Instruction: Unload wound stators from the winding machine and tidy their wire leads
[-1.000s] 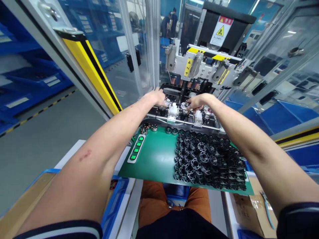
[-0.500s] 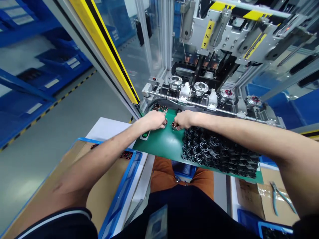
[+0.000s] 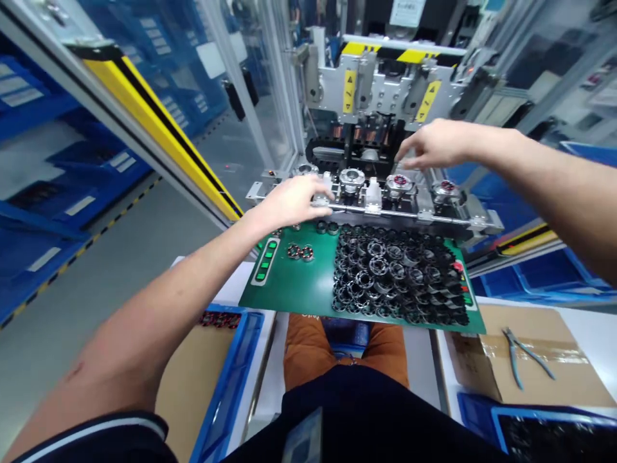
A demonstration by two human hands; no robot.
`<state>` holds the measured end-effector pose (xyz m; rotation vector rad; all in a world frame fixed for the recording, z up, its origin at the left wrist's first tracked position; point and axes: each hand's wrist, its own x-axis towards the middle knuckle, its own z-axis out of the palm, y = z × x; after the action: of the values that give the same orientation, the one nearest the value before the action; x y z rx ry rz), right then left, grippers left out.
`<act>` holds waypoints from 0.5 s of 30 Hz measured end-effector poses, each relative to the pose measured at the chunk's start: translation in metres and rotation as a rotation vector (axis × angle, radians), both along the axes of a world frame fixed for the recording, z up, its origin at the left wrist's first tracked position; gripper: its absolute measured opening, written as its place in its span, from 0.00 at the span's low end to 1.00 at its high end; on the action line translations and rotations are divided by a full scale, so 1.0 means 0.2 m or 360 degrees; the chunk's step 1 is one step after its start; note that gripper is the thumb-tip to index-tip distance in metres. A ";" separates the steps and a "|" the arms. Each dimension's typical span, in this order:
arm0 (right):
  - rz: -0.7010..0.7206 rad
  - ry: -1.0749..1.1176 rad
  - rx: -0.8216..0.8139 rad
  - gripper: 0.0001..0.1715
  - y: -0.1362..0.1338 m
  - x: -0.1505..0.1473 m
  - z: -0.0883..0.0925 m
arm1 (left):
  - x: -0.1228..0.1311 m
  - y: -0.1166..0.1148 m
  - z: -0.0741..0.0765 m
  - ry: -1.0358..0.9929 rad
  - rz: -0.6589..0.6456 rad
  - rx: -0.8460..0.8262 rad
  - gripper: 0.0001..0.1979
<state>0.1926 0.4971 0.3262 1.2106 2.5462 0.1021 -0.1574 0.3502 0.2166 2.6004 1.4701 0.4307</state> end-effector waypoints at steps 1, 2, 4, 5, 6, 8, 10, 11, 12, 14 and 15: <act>-0.0101 -0.0039 0.0056 0.63 0.06 0.13 0.02 | 0.11 0.09 0.04 -0.0028 -0.0048 0.0080 0.20; -0.0195 -0.0062 0.0083 0.62 0.11 0.25 0.01 | 0.22 0.18 0.07 -0.0047 -0.0095 0.0151 0.20; -0.0384 -0.0072 0.0093 0.48 0.13 0.45 -0.05 | 0.46 0.36 0.08 -0.0014 -0.0177 0.0255 0.18; -0.0490 -0.0064 0.0090 0.38 0.12 0.52 -0.10 | 0.57 0.44 0.07 0.0024 -0.0206 0.0296 0.18; -0.0591 -0.0054 0.0080 0.33 0.10 0.57 -0.16 | 0.67 0.51 0.05 0.0067 -0.0221 0.0331 0.19; -0.0764 -0.0025 0.0031 0.33 0.05 0.64 -0.26 | 0.84 0.61 0.00 0.0168 -0.0213 0.0383 0.21; -0.0854 0.0021 -0.0030 0.34 0.01 0.68 -0.35 | 0.96 0.68 -0.05 0.0278 -0.0188 0.0417 0.22; -0.0879 0.0050 -0.0053 0.34 0.00 0.69 -0.38 | 1.00 0.70 -0.07 0.0337 -0.0183 0.0429 0.23; -0.0899 0.0085 -0.0073 0.33 0.00 0.71 -0.40 | 1.03 0.72 -0.09 0.0390 -0.0181 0.0435 0.22; -0.0948 0.0183 -0.0166 0.34 0.02 0.72 -0.44 | 1.07 0.76 -0.10 0.0475 -0.0175 0.0379 0.23; -0.0990 0.0237 -0.0235 0.34 0.04 0.73 -0.45 | 1.09 0.78 -0.10 0.0506 -0.0164 0.0318 0.24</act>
<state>0.3385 0.5046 0.2359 1.9327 2.1193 -0.3214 0.0599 0.5071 0.1958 3.0020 1.4337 0.1636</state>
